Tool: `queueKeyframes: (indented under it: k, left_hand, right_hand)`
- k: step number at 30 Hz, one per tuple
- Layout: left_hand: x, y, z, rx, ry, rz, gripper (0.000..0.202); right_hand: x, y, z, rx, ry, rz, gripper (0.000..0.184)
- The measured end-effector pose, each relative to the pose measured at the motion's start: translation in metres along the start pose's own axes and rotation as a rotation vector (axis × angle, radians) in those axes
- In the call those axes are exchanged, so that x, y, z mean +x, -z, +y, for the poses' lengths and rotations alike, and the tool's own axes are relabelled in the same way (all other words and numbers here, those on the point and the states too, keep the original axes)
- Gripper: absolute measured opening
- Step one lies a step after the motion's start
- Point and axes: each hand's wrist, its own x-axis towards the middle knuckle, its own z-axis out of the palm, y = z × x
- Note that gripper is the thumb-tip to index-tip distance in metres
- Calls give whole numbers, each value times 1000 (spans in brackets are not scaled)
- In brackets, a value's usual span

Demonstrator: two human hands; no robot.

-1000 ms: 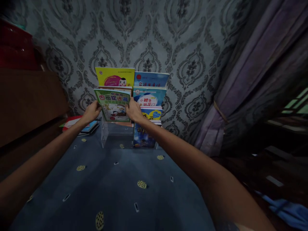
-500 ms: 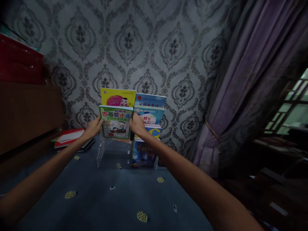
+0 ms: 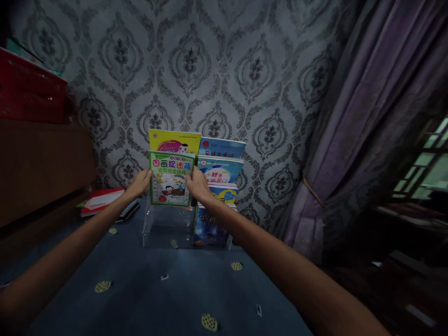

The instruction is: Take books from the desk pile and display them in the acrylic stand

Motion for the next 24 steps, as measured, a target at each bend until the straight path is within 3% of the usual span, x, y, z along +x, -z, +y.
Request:
queueKeyframes:
  k: [5,8,24]
  left_hand:
    - [0,-2,-2,-9,14,12,33]
    - [1,-3,-2,-12,25,21,34]
    - [-4,4,1,-51,28,16,34]
  right_hand:
    - [-20,-8,0,-60,174,-2,56]
    - [-25,-11,5,-90,185,-42,63]
    - [-23,-14,24,-23,126,-115,58]
